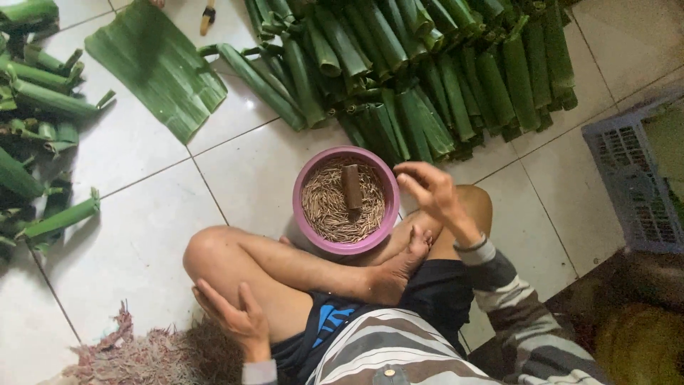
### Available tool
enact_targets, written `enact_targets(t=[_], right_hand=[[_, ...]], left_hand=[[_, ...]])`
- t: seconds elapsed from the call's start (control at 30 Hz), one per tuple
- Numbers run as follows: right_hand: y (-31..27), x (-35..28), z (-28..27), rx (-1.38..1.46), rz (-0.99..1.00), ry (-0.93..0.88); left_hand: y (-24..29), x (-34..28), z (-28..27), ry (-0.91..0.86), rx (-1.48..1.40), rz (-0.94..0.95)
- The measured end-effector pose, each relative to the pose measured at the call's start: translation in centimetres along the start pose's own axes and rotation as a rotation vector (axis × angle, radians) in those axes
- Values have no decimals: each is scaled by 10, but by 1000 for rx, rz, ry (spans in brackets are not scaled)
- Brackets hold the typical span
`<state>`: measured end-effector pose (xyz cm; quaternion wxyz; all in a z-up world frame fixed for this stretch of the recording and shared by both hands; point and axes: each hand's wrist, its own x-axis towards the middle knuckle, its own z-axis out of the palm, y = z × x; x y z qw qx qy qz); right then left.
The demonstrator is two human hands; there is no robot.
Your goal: The person rolls food items inside banana leaves and secures the ends using small wooden sticks while sitting on the floor.
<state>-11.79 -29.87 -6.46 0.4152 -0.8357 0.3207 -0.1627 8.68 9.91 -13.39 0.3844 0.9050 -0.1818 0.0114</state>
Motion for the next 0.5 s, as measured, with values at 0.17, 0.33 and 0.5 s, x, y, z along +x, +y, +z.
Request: enact_targets(t=[0.17,0.33,0.5], right_hand=[[14,38,-43,-150,-23,112],[56,78,-32,-99,-31,152],[84,163,11,-181,-185,36]], left_hand=[[0,-26,5,48,98,64],[6,-19,17,106,194,40],[0,-10,17,162,269,-37]])
